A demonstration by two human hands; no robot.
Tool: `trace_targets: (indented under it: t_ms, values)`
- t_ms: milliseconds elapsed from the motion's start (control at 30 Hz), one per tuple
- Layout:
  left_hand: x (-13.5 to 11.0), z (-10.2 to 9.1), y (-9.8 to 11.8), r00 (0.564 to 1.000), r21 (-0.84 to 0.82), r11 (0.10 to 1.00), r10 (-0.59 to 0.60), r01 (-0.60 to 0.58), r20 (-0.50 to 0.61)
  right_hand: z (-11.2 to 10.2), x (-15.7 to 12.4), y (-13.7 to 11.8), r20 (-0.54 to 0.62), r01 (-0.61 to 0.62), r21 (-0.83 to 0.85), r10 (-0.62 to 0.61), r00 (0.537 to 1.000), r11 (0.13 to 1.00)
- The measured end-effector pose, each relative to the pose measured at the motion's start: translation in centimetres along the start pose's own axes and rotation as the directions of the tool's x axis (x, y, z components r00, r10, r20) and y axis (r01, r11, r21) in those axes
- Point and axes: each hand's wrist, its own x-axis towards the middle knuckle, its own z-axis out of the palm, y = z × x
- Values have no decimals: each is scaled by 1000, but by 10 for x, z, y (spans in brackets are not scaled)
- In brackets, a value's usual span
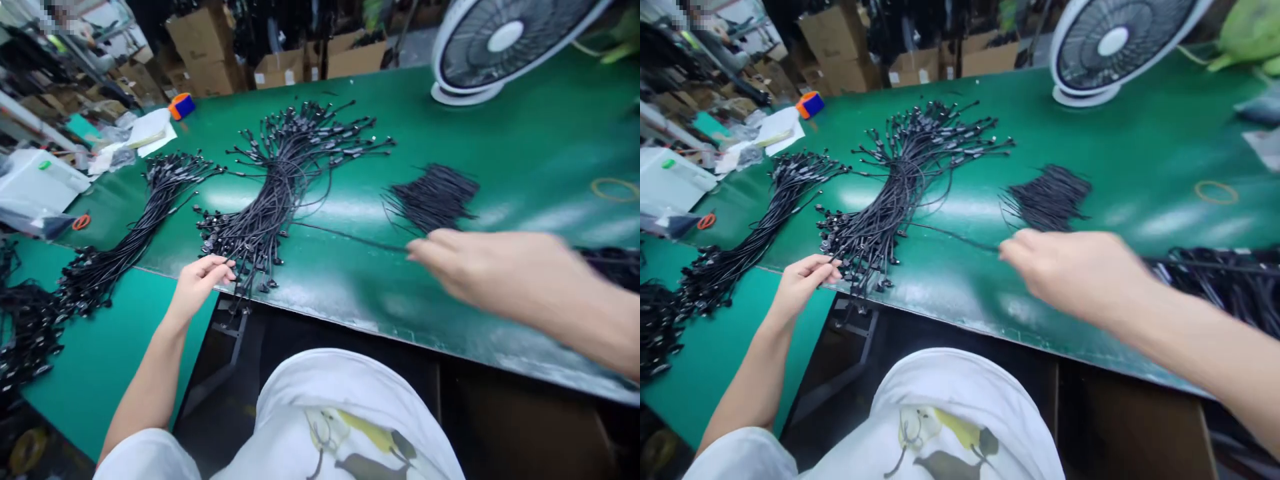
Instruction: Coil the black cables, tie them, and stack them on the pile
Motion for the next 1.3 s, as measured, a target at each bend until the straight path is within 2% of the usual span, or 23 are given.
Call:
trace_targets:
  t_ms: [67,133,233,300,333,400,467,533,600,700,800,867,933,1033,1133,1200,1233,1300]
  values:
    - [-3,34,20,990,-173,985,38,-14,137,-3,0,-34,17,149,256,-158,987,955]
    - [-7,68,38,963,-196,971,175,-134,207,-9,9,-55,0,173,511,-202,979,842]
    - [-11,106,54,915,-92,931,363,-352,175,-16,26,-56,-54,96,701,-81,995,706]
    - [-11,119,59,905,-92,934,358,-346,230,-15,34,-40,-98,37,717,48,994,696]
    - [-11,121,60,896,-136,947,319,-290,309,-14,35,-30,-115,0,702,113,987,712]
    - [-9,121,60,842,-268,958,226,-101,490,-6,32,-9,-124,-76,649,203,971,757]
    - [-6,117,61,804,-420,901,169,108,570,5,24,9,-85,-133,592,226,970,795]
    - [-2,113,62,829,-561,789,124,252,546,19,11,21,-22,-168,552,216,976,817]
    - [3,108,63,857,-656,683,85,321,508,33,-2,30,31,-177,558,193,981,811]
    - [9,102,66,865,-730,553,32,402,501,49,-21,40,62,-172,625,171,983,761]
    - [15,100,67,903,-815,420,-27,399,428,55,-35,50,50,-173,641,184,982,748]
    - [19,102,68,920,-838,392,-62,379,387,54,-42,50,9,-170,572,201,980,802]
    - [24,108,69,918,-822,416,-101,389,384,51,-47,43,-28,-146,425,174,984,893]
    - [30,128,73,935,-799,487,-153,353,320,45,-48,15,5,1,282,-2,1000,959]
    - [29,158,76,964,-748,611,-119,259,237,39,-36,-20,65,172,402,-215,974,899]
    - [23,177,76,967,-666,716,-53,211,250,34,-22,-35,70,223,494,-294,953,841]
    - [19,185,76,962,-606,774,-11,181,273,31,-15,-39,64,218,517,-291,955,828]
    - [11,192,74,939,-464,881,82,89,335,26,-1,-36,37,140,536,-189,981,833]
